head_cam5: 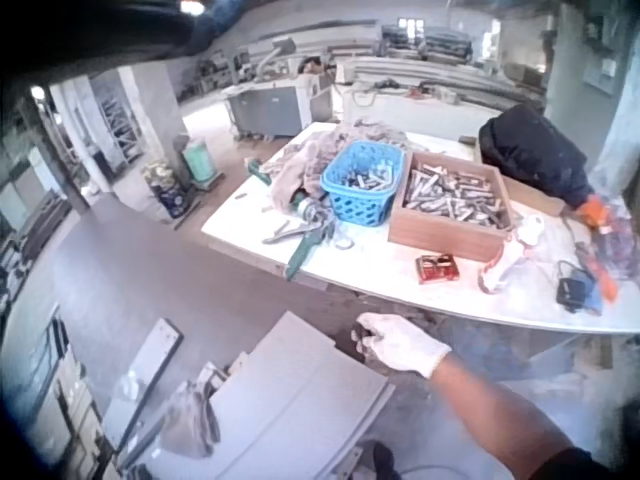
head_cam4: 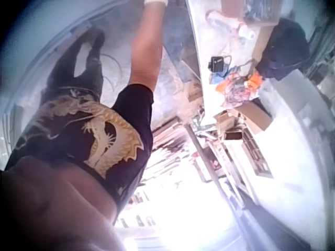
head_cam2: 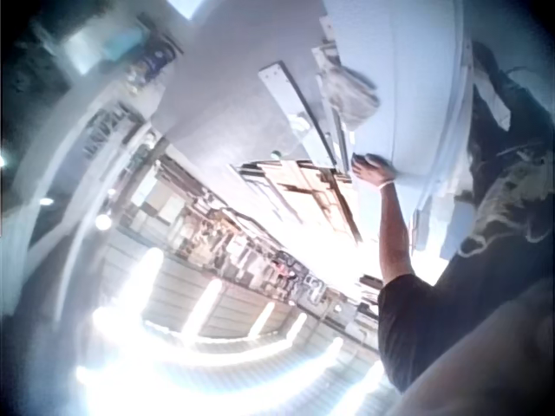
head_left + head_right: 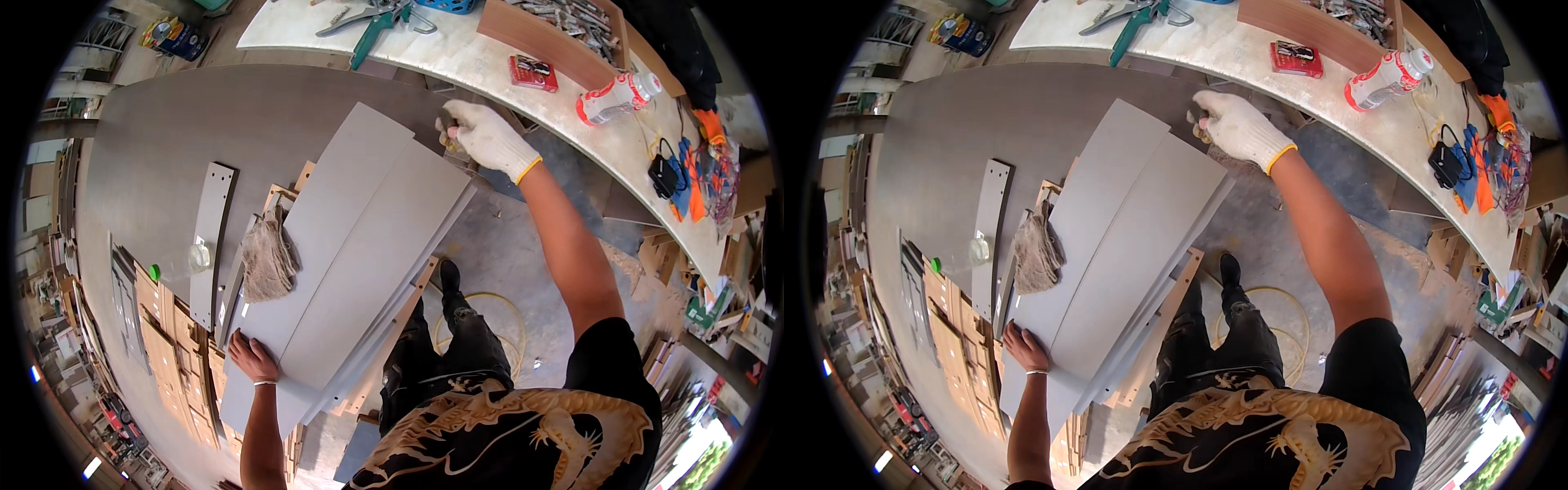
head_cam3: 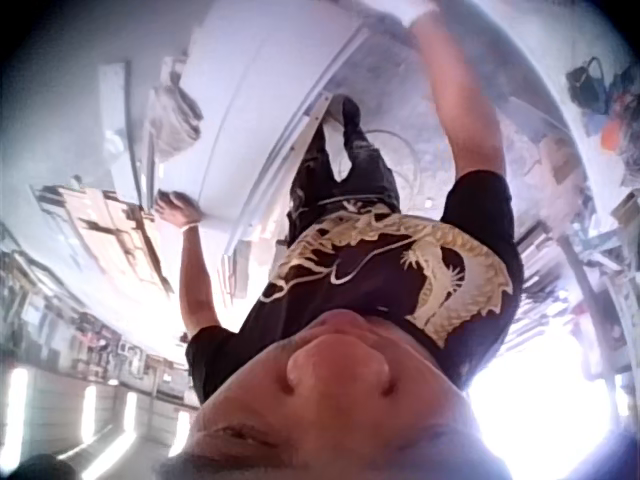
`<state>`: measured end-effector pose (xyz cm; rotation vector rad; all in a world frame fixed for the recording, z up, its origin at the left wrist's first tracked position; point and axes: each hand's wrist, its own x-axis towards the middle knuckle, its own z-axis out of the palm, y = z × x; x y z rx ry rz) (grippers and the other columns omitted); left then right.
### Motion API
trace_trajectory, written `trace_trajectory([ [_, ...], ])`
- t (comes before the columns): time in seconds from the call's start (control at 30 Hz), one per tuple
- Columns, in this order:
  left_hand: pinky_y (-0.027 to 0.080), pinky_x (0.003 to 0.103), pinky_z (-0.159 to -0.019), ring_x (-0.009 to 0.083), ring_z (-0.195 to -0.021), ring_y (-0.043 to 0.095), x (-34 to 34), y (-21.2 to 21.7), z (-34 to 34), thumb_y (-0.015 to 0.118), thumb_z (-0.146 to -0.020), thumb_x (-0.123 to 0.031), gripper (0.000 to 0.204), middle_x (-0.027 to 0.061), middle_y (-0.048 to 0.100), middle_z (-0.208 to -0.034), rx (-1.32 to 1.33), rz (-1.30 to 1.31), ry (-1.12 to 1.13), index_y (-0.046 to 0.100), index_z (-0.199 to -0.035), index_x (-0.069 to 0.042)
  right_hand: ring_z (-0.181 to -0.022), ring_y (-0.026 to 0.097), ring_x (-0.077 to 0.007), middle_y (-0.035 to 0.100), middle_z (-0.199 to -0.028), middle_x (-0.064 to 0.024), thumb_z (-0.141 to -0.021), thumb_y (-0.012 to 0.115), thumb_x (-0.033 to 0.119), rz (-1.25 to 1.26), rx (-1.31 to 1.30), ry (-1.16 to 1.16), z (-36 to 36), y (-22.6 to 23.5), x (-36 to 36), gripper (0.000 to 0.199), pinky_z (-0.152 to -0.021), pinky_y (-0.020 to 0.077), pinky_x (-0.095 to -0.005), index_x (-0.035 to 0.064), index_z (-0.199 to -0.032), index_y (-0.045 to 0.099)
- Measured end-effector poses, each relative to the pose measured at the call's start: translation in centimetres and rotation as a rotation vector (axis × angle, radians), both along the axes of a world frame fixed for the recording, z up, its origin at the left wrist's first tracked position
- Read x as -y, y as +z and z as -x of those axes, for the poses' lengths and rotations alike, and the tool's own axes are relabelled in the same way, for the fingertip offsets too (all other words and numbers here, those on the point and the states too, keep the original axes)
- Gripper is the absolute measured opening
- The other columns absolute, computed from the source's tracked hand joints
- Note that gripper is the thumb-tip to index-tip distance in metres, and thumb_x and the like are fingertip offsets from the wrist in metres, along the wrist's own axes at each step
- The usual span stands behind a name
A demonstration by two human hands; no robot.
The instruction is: The person wipes the surface of several gray panels with a cloth, then uses a utility knife to scrape edges and corners. The person repeatedly wipes the panels with the cloth, occasionally repositioning them on the workbench.
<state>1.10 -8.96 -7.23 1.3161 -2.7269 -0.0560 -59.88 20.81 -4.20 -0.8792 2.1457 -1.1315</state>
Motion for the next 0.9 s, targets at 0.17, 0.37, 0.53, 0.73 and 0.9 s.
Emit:
trace_trajectory([
  [0.17, 0.033, 0.056, -0.11, 0.0456, -0.127, 0.046, 0.5, -0.4, -1.2, 0.041, -0.105, -0.037, 0.055, 0.0234, 0.054, -0.136, 0.022, 0.031, -0.017, 0.049, -0.143, 0.002, -0.1, 0.068, -0.034, 0.072, -0.107, -0.0113, -0.1, 0.056, 0.024, -0.4, -0.215, 0.28, 1.3, -0.3, 1.9, 0.021, -0.088, 0.0522, -0.0453, 0.0144, -0.112, 0.07],
  [0.37, 0.035, 0.055, -0.107, 0.044, -0.124, 0.048, 0.6, -0.5, -0.9, 0.041, -0.103, -0.035, 0.054, 0.0228, 0.055, -0.135, -0.006, 0.014, -0.013, 0.051, -0.141, 0.002, -0.094, 0.067, -0.0351, 0.071, -0.095, -0.013, -0.098, 0.054, 0.022, -0.358, -0.428, 0.498, 2.2, 0.1, 4.2, 0.018, -0.082, 0.0508, -0.0479, 0.0079, -0.098, 0.067],
  [0.53, 0.034, 0.054, -0.112, 0.0432, -0.131, 0.048, 0.0, -0.2, -0.9, 0.039, -0.105, -0.035, 0.054, 0.0216, 0.056, -0.142, 0.094, 0.062, 0.036, 0.051, -0.147, -0.003, -0.093, 0.068, -0.0362, 0.072, -0.094, -0.0131, -0.098, 0.055, 0.019, -0.32, -0.485, 0.57, 2.6, -1.5, 5.1, 0.016, -0.08, 0.0508, -0.049, 0.0091, -0.098, 0.067],
  [0.73, 0.032, 0.054, -0.115, 0.0419, -0.133, 0.049, 0.2, -0.4, -1.5, 0.038, -0.105, -0.034, 0.054, 0.0208, 0.057, -0.142, 0.065, 0.083, 0.055, 0.051, -0.149, -0.005, -0.085, 0.067, -0.037, 0.07, -0.085, -0.0149, -0.092, 0.058, 0.014, -0.397, -0.575, 0.632, 1.5, -0.4, 3.1, 0.01, -0.075, 0.0498, -0.0498, 0.0096, -0.094, 0.067],
  [0.9, 0.031, 0.054, -0.116, 0.0417, -0.133, 0.049, 0.2, -0.7, -1.6, 0.037, -0.104, -0.033, 0.054, 0.0206, 0.057, -0.142, 0.046, 0.076, 0.048, 0.052, -0.148, -0.004, -0.079, 0.069, -0.0358, 0.07, -0.08, -0.0132, -0.085, 0.06, 0.011, -0.457, -0.634, 0.703, 0.5, -1.6, -2.2, 0.013, -0.071, 0.0528, -0.0488, 0.013, -0.095, 0.068],
])
